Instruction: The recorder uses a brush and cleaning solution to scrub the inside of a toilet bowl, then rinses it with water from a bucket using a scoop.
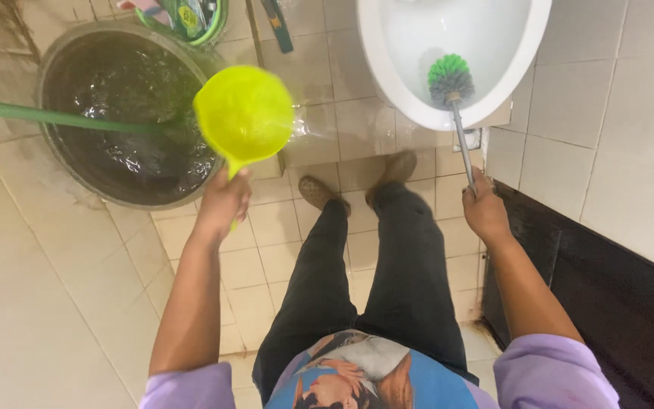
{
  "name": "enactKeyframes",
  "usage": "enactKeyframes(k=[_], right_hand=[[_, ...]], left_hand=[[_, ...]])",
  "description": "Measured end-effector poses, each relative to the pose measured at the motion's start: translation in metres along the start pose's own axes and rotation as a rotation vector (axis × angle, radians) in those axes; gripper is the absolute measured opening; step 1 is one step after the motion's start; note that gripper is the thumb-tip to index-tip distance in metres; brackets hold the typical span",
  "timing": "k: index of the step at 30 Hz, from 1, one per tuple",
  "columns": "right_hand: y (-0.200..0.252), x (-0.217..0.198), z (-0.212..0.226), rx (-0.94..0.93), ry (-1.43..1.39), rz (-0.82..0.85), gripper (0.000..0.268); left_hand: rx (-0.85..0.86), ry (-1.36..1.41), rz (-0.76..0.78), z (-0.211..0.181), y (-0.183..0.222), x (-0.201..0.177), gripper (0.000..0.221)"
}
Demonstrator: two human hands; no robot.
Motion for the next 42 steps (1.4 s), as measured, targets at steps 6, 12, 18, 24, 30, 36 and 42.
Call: enactKeyframes(k=[6,12,18,24,30,36,42], right_hand=[[0.005,-0.003,0.001,0.011,-0.008,0.035,0.060],[0.023,-0.010,-0.046,0.058,-0.115,0.023,0.056],[0.062,-0.019,-0.117,-0.229,-0.403,-0.278,0.052],[0.090,-0.003,-0.182,0.108,-0.615,-0.115,0.058],[0.101,0.000,-0.221,0.152,-0.708,-0.096,0.059],[0.099,-0.008,-0.218,0.275,-0.750,-0.020,0.060],[0.092,0.007,-0.220,0.267,-0.822,0.022,0.060]], left_hand=[[0.253,-0.391,0.093,-0.036,-0.078,0.080,0.045],[0.643,-0.767,0.097,-0.022,-0.094,0.134,0.050],[0.257,-0.969,0.014,0.027,-0.035,0.181,0.047],[0.230,-1.011,0.086,0.068,-0.013,0.250,0.047],[0.195,-1.067,0.078,0.052,-0.035,0.308,0.046],[0.186,-0.927,0.096,-0.054,-0.062,0.376,0.035],[0.329,-0.950,0.263,-0.149,-0.137,0.425,0.023]])
Point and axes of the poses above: each hand's wrist, its own y-axis away from the middle knuckle, its own x-axis out of the palm, z = x × y, the point moved 7 cm from there along -y, towards the middle knuckle, and after that the axes turned 11 degrees about y, right-handed, at the moved point
